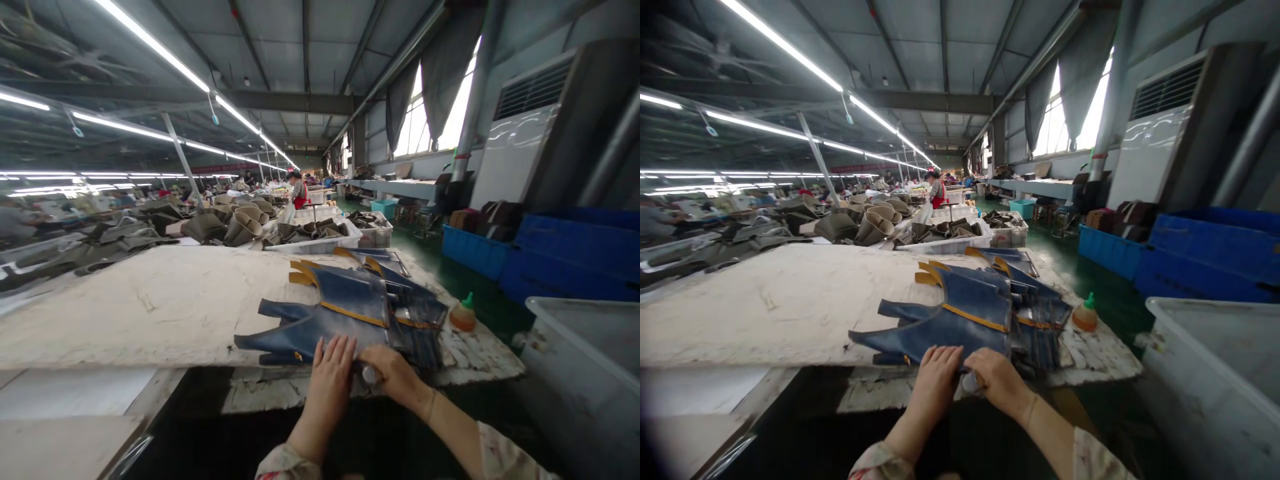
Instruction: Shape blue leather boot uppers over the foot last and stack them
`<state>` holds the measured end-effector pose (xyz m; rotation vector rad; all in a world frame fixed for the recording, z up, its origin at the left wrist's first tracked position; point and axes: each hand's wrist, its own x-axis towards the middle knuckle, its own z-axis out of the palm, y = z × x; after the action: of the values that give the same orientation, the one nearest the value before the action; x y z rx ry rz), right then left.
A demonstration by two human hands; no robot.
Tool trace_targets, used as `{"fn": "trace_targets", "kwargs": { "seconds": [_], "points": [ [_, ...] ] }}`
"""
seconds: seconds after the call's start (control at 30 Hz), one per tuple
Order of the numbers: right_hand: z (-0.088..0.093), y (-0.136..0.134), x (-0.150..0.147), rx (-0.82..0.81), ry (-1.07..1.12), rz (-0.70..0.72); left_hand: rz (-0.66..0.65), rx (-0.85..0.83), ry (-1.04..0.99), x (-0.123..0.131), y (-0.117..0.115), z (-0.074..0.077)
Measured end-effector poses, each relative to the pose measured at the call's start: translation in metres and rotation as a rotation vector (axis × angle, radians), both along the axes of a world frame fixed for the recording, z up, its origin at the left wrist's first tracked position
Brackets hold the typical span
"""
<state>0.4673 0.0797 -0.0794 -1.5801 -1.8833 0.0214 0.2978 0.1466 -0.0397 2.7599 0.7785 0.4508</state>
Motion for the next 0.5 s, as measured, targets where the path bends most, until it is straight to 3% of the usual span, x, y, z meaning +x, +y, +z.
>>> {"fn": "trace_targets", "kwargs": {
  "seconds": [0.17,0.27,0.37,0.5],
  "points": [
    [0.014,-0.032,-0.034,0.068,0.054,-0.074,0.145,-0.064,0.030,-0.005,0.021,-0.014],
    [0.009,-0.060,-0.045,0.107,0.124,-0.114,0.234,-0.095,-0.050,-0.015,0.031,-0.012],
    [-0.012,-0.087,-0.041,0.059,0.293,-0.178,0.226,-0.100,-0.155,-0.030,0.031,-0.002],
    [-0.035,-0.109,-0.009,-0.031,0.527,-0.450,0.144,-0.070,-0.293,-0.060,0.005,0.022]
  ]
}}
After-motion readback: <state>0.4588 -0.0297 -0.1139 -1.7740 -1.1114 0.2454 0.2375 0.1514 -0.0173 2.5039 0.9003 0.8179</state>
